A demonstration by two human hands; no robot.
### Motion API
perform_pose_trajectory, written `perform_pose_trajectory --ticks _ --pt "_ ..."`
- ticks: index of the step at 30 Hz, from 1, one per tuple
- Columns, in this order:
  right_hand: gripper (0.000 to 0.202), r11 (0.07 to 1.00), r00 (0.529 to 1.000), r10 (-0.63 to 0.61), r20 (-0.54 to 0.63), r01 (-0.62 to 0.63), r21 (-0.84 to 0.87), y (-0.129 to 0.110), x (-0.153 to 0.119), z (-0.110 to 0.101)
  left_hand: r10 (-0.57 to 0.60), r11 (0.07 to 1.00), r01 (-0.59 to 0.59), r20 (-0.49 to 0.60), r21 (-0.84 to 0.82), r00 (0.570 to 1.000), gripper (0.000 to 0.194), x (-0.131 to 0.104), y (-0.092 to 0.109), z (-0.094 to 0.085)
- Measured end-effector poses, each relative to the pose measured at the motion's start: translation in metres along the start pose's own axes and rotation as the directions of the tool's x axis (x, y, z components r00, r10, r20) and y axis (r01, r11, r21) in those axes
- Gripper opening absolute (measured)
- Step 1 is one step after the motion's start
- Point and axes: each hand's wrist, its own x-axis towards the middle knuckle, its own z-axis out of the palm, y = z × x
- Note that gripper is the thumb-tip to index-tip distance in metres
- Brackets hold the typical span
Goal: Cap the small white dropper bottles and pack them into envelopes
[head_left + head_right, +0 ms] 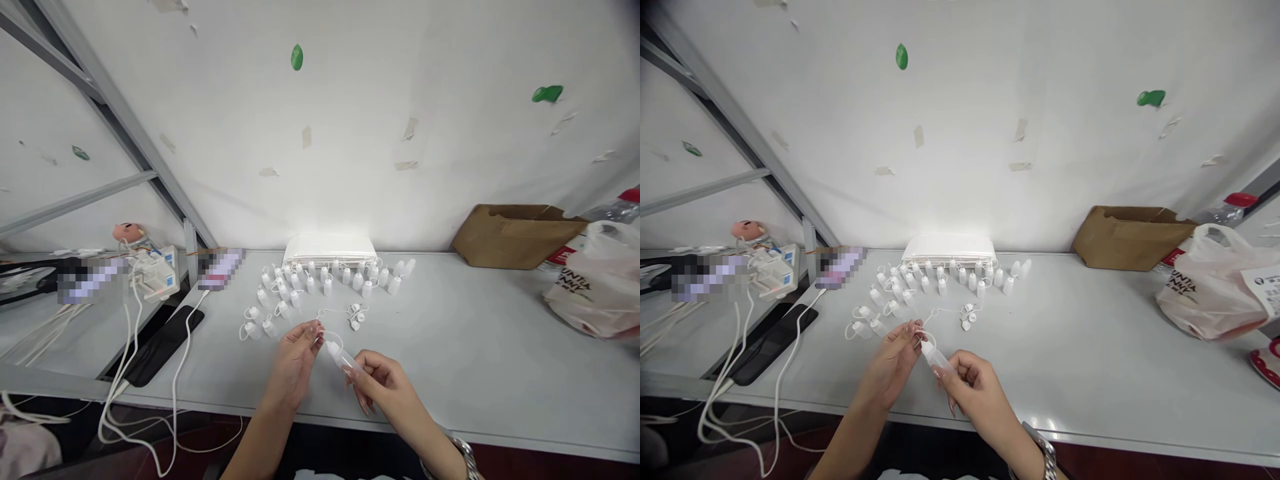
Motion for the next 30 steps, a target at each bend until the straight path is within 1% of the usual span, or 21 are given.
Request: perform_pose_trajectory --ticks 6,16,20,26,30 --pt "0.047 1.0 1.0 -0.009 0.014 0.009 0.012 0.001 0.0 0.0 -0.028 0.999 0.027 0.037 0.019 0.999 0.02 -0.001 0.0 0.0" --pt "0.047 1.0 1.0 0.0 0.019 0.0 0.011 0.005 0.001 -0.002 -0.035 0.999 0.035 0.063 0.004 0.997 0.019 -0.004 0.002 0.001" --pt "0.046 1.0 1.0 0.007 0.018 -0.007 0.005 0.003 0.001 -0.002 -0.041 0.999 0.041 0.072 0.001 0.997 0.017 -0.003 0.002 0.001" --pt "0.044 1.0 1.0 -0.004 0.001 0.004 -0.018 -0.004 -0.001 -0.001 -0.031 0.999 0.028 0.073 0.034 0.997 0.018 -0.002 0.001 0.0" --pt "0.044 0.999 1.0 0.017 -0.008 -0.017 -0.045 -0.005 0.0 0.0 0.021 0.994 -0.026 0.049 0.104 0.999 0.018 -0.002 0.002 0.001"
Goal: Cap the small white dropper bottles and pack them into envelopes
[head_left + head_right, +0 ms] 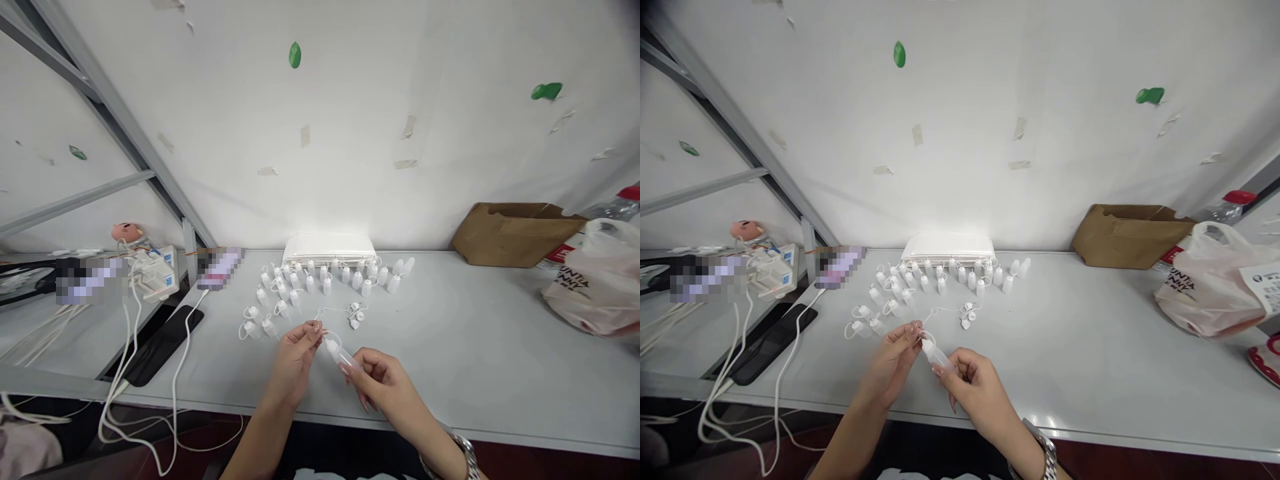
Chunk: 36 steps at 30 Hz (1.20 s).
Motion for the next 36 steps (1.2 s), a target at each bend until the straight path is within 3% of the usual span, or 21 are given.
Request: perform_pose_trajectory --ticks 5,13,17,20,22,24,26,30,36 --pt "0.044 1.0 1.0 0.002 0.001 -0.002 -0.006 0.0 0.0 0.001 0.043 0.993 -0.045 0.022 0.108 0.999 0.02 -0.002 0.004 0.003" --pt "0.043 1.0 0.999 -0.002 0.05 0.001 0.019 0.007 0.003 0.003 0.024 0.99 -0.033 0.072 0.135 0.997 0.023 -0.003 0.002 0.002" --pt "0.031 0.992 0.994 -0.034 0.099 0.046 -0.115 0.017 0.006 0.003 0.07 0.942 -0.092 0.081 0.322 0.994 0.016 -0.001 0.0 0.0" --pt "0.025 0.969 0.992 -0.106 0.067 0.118 -0.217 0.024 0.01 -0.01 0.229 0.82 -0.23 0.068 0.525 0.971 0.009 0.002 0.002 -0.001" --pt "0.026 0.936 0.977 -0.205 -0.058 0.178 -0.303 0.025 0.016 -0.029 0.325 0.734 -0.279 0.04 0.619 0.945 0.013 0.005 0.005 -0.003" --pt "0.03 0.877 0.913 -0.334 -0.236 0.208 -0.433 0.023 0.026 -0.055 0.356 0.673 -0.277 0.029 0.686 0.934 0.014 0.009 0.006 -0.005" --pt "0.028 0.823 0.855 -0.38 -0.353 0.138 -0.551 0.02 0.037 -0.08 0.361 0.605 -0.274 0.049 0.747 0.931 0.014 0.013 0.005 -0.009" --pt "0.018 0.78 0.858 -0.344 -0.381 0.036 -0.625 0.019 0.065 -0.111 0.371 0.482 -0.282 0.098 0.83 0.923 0.016 0.018 -0.007 -0.016" --pt "0.016 0.742 0.855 -0.337 -0.393 -0.016 -0.67 0.031 0.086 -0.11 0.364 0.17 -0.219 0.146 0.961 0.92 0.028 0.022 -0.018 -0.028"
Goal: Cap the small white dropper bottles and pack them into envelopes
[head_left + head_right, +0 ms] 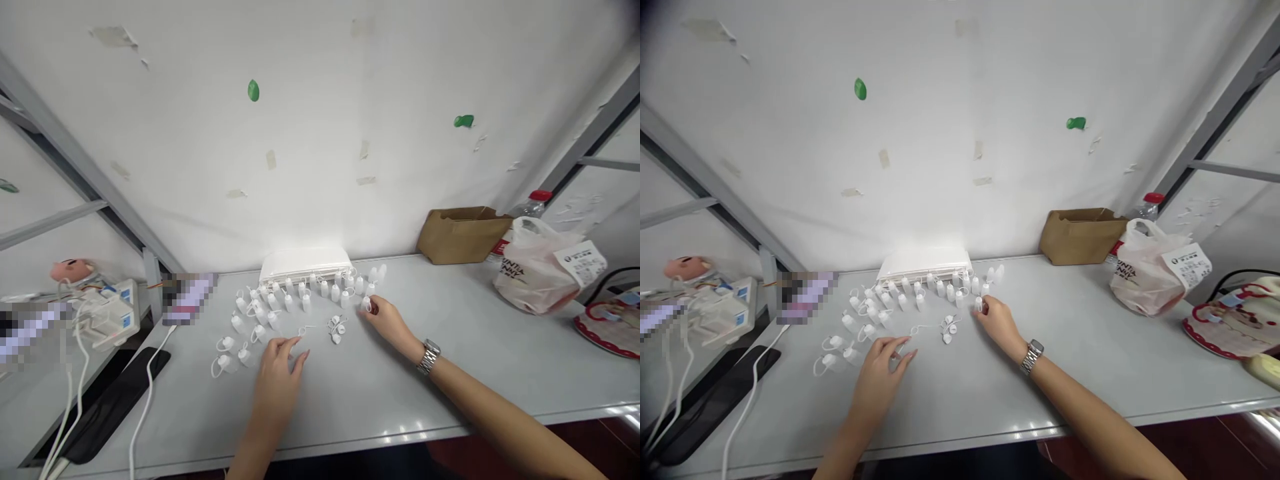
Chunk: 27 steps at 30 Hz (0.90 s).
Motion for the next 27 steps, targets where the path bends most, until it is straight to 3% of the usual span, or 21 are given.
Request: perform_pose_trajectory --ticks 3,6,9,12,16,20,27 --pt "0.014 1.0 1.0 0.005 0.025 -0.005 0.0 0.007 -0.005 -0.007 0.014 0.997 -0.014 -0.004 0.074 1.0 0.032 0.001 -0.002 -0.004" --pt "0.037 1.0 0.999 0.03 0.021 -0.03 0.002 0.022 0.001 -0.031 -0.02 0.996 0.019 0.014 0.088 1.0 0.033 0.001 -0.001 -0.007" --pt "0.039 0.997 0.996 0.075 -0.045 -0.075 0.007 0.037 0.027 -0.058 -0.043 0.994 0.041 0.023 0.098 0.999 0.034 0.002 0.001 -0.007" --pt "0.054 0.994 0.991 0.102 -0.081 -0.099 0.049 0.045 0.061 -0.075 -0.013 0.994 0.009 0.03 0.112 0.999 0.036 0.001 0.002 -0.005" --pt "0.052 0.985 0.994 0.099 0.04 -0.104 0.141 0.047 0.091 -0.079 -0.025 0.995 0.019 0.06 0.099 0.998 0.036 -0.003 0.002 -0.007" --pt "0.04 0.973 0.988 0.083 0.132 -0.109 0.202 0.048 0.097 -0.075 -0.061 0.993 0.052 0.079 0.109 0.995 0.034 -0.005 0.001 -0.012" --pt "0.026 0.959 0.983 0.144 0.11 -0.166 0.231 0.046 0.088 -0.075 -0.078 0.958 0.058 0.062 0.281 0.995 0.034 -0.003 0.009 -0.006"
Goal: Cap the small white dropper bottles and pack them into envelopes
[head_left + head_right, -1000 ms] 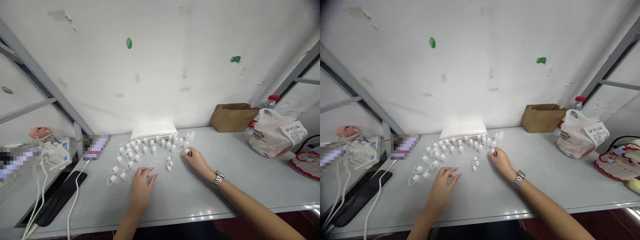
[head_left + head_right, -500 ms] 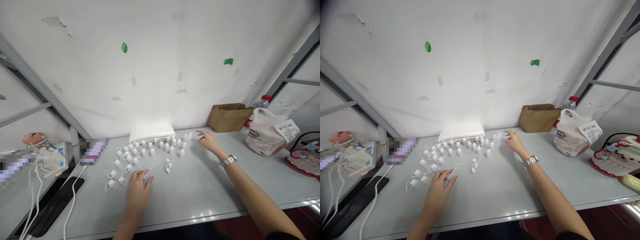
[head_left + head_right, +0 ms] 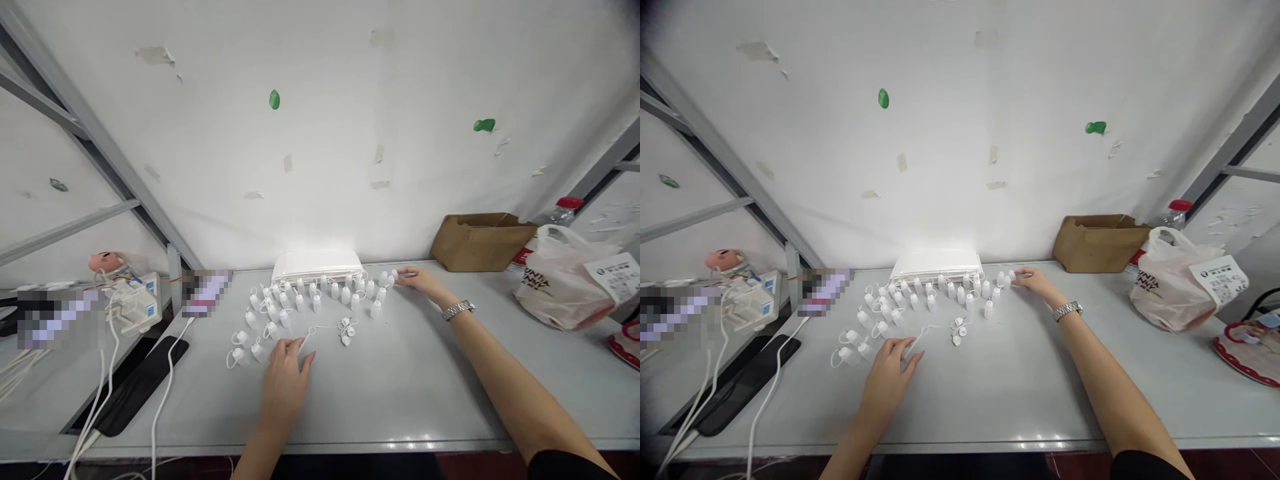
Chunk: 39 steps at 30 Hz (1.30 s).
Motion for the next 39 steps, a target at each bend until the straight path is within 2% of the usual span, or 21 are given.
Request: perform_pose_trajectory --ticks 7,10,13,17,19,21,24,28,33,39 --pt "0.028 0.998 0.989 0.029 -0.148 -0.02 0.067 -0.005 -0.021 -0.009 0.104 0.982 -0.087 -0.096 0.169 0.99 0.028 0.012 0.002 0.009" --pt "0.033 0.993 0.978 0.01 -0.209 0.015 0.12 -0.011 -0.044 -0.016 0.122 0.979 -0.103 -0.102 0.174 0.987 0.021 0.023 0.001 0.015" --pt "0.038 0.986 0.974 -0.02 -0.226 0.057 0.158 -0.022 -0.077 -0.014 0.132 0.983 -0.118 -0.097 0.142 0.986 0.011 0.031 0.001 0.02" --pt "0.038 0.966 0.991 -0.077 -0.113 0.102 0.238 -0.033 -0.119 0.008 0.144 0.989 -0.138 -0.093 0.06 0.985 0.011 0.03 0.001 0.022" --pt "0.04 0.963 0.996 -0.075 -0.041 0.083 0.258 -0.034 -0.133 0.022 0.145 0.989 -0.145 -0.085 0.008 0.986 0.012 0.027 0.001 0.021" --pt "0.041 0.969 0.998 -0.058 -0.029 0.063 0.24 -0.032 -0.141 0.034 0.134 0.99 -0.137 -0.074 -0.043 0.988 0.012 0.023 0.0 0.02" --pt "0.042 0.971 0.998 -0.031 -0.055 0.043 0.234 -0.026 -0.146 0.049 0.101 0.988 -0.107 -0.06 -0.107 0.993 0.011 0.02 0.0 0.018" --pt "0.042 0.96 1.0 -0.027 0.005 0.024 0.28 -0.023 -0.152 0.064 0.069 0.984 -0.076 -0.051 -0.16 0.996 0.012 0.018 0.0 0.016" --pt "0.035 0.967 0.995 -0.051 0.081 0.029 0.254 -0.025 -0.157 0.076 0.051 0.988 -0.057 -0.05 -0.144 0.997 0.032 0.019 0.004 0.017" --pt "0.032 0.969 0.989 -0.096 0.109 0.067 0.239 -0.028 -0.161 0.082 0.085 0.982 -0.094 -0.062 -0.165 0.994 0.01 0.021 0.006 0.026"
